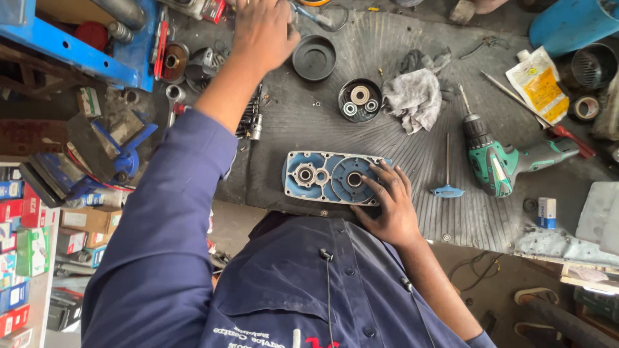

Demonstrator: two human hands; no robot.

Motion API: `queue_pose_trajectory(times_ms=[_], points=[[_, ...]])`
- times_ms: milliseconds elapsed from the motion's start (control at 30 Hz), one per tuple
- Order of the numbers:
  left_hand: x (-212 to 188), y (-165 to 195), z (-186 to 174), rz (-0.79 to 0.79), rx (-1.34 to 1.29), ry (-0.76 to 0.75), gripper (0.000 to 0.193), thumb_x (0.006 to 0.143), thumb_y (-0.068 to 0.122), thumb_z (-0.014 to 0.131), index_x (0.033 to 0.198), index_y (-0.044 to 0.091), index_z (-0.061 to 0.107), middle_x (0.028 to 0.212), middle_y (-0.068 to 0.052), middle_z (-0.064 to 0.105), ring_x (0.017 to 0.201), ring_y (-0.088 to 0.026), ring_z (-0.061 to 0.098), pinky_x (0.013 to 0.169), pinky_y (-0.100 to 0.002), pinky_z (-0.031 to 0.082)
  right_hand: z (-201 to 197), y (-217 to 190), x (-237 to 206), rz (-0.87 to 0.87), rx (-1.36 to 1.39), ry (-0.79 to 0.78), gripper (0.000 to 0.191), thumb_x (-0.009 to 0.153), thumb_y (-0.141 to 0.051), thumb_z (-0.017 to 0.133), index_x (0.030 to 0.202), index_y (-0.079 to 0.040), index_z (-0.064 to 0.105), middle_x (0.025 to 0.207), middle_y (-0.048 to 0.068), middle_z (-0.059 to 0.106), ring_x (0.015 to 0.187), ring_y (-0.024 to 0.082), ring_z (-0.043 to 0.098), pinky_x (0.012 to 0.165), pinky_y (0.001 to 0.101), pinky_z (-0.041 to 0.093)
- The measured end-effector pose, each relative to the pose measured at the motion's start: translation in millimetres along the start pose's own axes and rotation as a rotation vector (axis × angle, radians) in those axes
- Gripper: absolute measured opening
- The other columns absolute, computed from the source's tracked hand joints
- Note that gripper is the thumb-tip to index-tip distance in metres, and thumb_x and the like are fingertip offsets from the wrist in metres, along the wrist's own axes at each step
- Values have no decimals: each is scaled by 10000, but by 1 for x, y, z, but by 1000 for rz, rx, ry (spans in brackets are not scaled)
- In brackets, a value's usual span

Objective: The person reassembles a blue gearbox housing at a workbench, pressing bearings into the housing bores by hand, seating them with a mallet, and driving a screw into the housing with a screwdriver. They pick small parts from the bench and a box and fit them into the housing.

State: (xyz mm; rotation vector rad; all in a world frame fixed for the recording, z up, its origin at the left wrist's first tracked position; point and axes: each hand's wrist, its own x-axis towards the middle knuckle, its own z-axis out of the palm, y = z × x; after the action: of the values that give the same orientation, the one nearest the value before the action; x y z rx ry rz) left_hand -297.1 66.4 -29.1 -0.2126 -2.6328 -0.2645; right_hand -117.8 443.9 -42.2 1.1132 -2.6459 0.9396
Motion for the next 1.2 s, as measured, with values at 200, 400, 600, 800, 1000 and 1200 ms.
queue_pose_trajectory(times_ms=[200, 400, 600, 800, 1000, 1200], points=[[-116, 80, -40, -552, -696, -100, 187, 816, 227, 740, 918, 129, 618, 953, -17, 638, 860, -209, 650, 824, -429, 523, 3, 7, -1, -5, 22, -23, 699, 703, -263, 900, 1312, -71, 614, 1437, 182, 561, 1427, 389, 475, 1226, 574, 311], [-195, 153, -60, -355, -291, -78, 202, 720, 261, 807, 787, 141, 658, 997, -32, 630, 956, -251, 616, 866, -441, 386, 9, 11, -4, -58, 16, -23, 624, 719, -239, 905, 1262, -85, 641, 1394, 148, 598, 1411, 369, 497, 1225, 580, 319], [-206, 152, -65, -284, -304, -136, 214, 859, 311, 816, 923, 140, 706, 1049, -11, 627, 1015, -233, 599, 901, -430, 404, 11, 10, -10, -84, -4, -38, 581, 756, -211, 898, 1269, -83, 656, 1372, 130, 616, 1411, 354, 506, 1213, 584, 328], [-214, 137, -81, -98, -297, -237, 558, 734, 410, 838, 1186, 106, 717, 1227, -30, 669, 1095, -239, 580, 933, -430, 405, 11, 11, -10, -77, 18, -27, 579, 758, -221, 893, 1264, -85, 647, 1368, 128, 616, 1410, 345, 506, 1222, 577, 329], [-209, 139, -79, -67, -257, -267, 633, 753, 360, 862, 1307, 107, 687, 1268, -14, 675, 1110, -216, 577, 964, -427, 403, 10, 9, -12, -70, 16, -36, 586, 760, -208, 888, 1274, -76, 640, 1360, 121, 625, 1399, 338, 523, 1226, 580, 327], [-208, 137, -76, -33, -269, -275, 566, 752, 319, 870, 1262, 146, 695, 1244, 13, 693, 1104, -197, 583, 984, -422, 401, 9, 10, -12, -68, 16, -31, 590, 755, -215, 891, 1269, -68, 640, 1334, 112, 639, 1379, 327, 537, 1221, 580, 334]])
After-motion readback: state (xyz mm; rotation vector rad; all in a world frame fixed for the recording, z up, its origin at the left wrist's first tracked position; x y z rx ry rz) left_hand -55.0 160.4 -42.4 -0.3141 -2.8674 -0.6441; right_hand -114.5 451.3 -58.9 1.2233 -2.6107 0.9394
